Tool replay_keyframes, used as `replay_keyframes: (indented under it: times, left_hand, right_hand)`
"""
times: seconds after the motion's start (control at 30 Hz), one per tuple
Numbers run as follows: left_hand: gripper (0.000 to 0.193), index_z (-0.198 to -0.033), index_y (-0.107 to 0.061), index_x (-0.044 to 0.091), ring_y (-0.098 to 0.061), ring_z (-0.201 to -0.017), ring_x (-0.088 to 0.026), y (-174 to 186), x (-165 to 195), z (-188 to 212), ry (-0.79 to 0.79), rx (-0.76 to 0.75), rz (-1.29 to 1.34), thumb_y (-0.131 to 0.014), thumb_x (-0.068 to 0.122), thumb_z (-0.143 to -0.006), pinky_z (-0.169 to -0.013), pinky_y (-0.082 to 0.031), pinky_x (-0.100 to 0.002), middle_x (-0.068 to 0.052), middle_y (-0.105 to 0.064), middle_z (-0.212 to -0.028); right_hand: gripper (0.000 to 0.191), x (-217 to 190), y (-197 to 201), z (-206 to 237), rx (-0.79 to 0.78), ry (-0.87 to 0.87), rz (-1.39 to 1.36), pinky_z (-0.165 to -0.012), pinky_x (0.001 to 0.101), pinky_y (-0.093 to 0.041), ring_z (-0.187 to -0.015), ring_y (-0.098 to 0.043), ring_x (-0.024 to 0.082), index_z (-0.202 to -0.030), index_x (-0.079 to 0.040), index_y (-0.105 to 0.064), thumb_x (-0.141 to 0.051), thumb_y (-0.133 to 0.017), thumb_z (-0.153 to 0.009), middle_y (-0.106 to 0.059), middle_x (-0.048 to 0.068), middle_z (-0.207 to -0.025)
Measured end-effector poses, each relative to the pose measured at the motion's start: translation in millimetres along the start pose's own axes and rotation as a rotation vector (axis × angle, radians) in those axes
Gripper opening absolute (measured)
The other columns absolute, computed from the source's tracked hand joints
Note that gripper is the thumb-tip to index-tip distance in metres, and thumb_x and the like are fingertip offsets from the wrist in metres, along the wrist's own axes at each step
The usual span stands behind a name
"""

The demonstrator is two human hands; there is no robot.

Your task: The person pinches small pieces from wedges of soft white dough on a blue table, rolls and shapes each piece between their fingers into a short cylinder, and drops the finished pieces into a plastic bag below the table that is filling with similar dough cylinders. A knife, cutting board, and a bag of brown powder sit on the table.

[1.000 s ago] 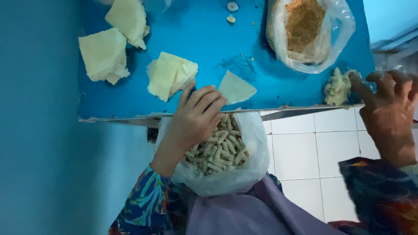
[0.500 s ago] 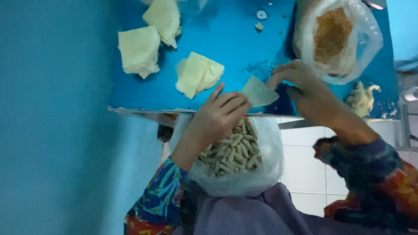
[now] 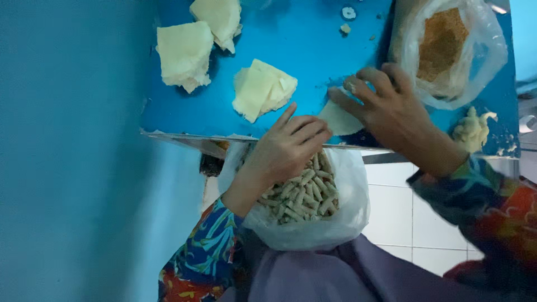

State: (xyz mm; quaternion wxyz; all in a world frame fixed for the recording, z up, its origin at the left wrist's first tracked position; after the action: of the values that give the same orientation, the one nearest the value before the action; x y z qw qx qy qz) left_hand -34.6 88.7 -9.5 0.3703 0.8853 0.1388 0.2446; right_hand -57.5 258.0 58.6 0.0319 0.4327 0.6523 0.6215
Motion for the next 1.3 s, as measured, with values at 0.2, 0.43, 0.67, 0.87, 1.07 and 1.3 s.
replay_keyframes:
  times: [0.2,0.43,0.67,0.87,1.07,1.3]
  left_hand:
    - [0.028,-0.124,-0.071,0.011,-0.061,-0.128,-0.026,4,-1,-3,0.008,0.048,0.022,-0.074,0.014,-0.096,-0.119,-0.039,-0.066,-0.005,-0.067,-0.129]
    - [0.032,-0.119,-0.06,-0.001,-0.056,-0.114,-0.04,8,-7,-9,0.243,0.141,0.096,-0.074,0.019,-0.098,-0.096,-0.051,-0.054,-0.02,-0.058,-0.121]
    - [0.01,-0.104,-0.06,0.008,-0.062,-0.096,-0.033,5,-10,-11,0.325,0.106,0.172,-0.063,0.017,-0.106,-0.11,-0.049,-0.055,-0.011,-0.061,-0.101]
    - [0.01,-0.112,-0.061,0.01,-0.065,-0.088,-0.033,8,-10,-11,0.348,0.146,0.204,-0.067,0.018,-0.108,-0.123,-0.047,-0.059,-0.008,-0.063,-0.092]
    - [0.03,-0.118,-0.057,0.008,-0.064,-0.091,-0.037,14,-7,-13,0.33,0.157,0.212,-0.074,0.021,-0.097,-0.11,-0.048,-0.059,-0.014,-0.061,-0.099]
    - [0.027,-0.118,-0.058,0.009,-0.064,-0.089,-0.035,9,-11,-10,0.296,0.132,0.202,-0.075,0.017,-0.098,-0.117,-0.045,-0.06,-0.01,-0.062,-0.095]
  right_hand:
    - [0.021,23,-1,4,-0.06,-0.079,0.112,-0.107,0.0463,-0.04,-0.131,-0.05,0.027,-0.106,-0.02,-0.075,-0.012,-0.074,-0.087,-0.062,0.003,-0.131]
    - [0.027,102,38,52,0.062,-0.518,-0.364,-0.107,0.0369,-0.045,-0.122,-0.057,0.024,-0.12,-0.008,-0.064,0.015,-0.068,-0.106,-0.06,0.006,-0.125]
    - [0.025,109,33,54,0.026,-0.376,-0.214,-0.085,0.0394,-0.06,-0.103,-0.069,0.033,-0.111,-0.004,-0.059,0.009,-0.069,-0.092,-0.07,0.02,-0.127]
    - [0.052,123,-20,61,-0.248,-0.589,-0.185,-0.062,0.0415,-0.062,-0.08,-0.075,0.041,-0.142,0.006,-0.054,-0.007,-0.077,-0.097,-0.072,0.031,-0.095]
    - [0.071,121,-48,56,-0.105,-0.421,-0.279,-0.071,0.0417,-0.064,-0.088,-0.075,0.042,-0.145,0.01,-0.046,-0.021,-0.082,-0.093,-0.071,0.033,-0.107]
    - [0.058,109,-49,48,-0.174,-0.429,-0.101,-0.073,0.0397,-0.064,-0.09,-0.077,0.037,-0.141,0.005,-0.048,-0.017,-0.08,-0.098,-0.073,0.027,-0.107]
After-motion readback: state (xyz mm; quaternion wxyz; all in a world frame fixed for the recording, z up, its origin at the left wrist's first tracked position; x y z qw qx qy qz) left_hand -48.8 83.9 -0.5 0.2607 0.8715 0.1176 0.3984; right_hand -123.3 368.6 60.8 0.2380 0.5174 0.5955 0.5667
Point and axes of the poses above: each hand's wrist, its own z-axis away from the middle knuckle, its own y-axis out of the back of the hand, x = y × z, the point moved 6 cm from there along -z, towards the middle knuckle
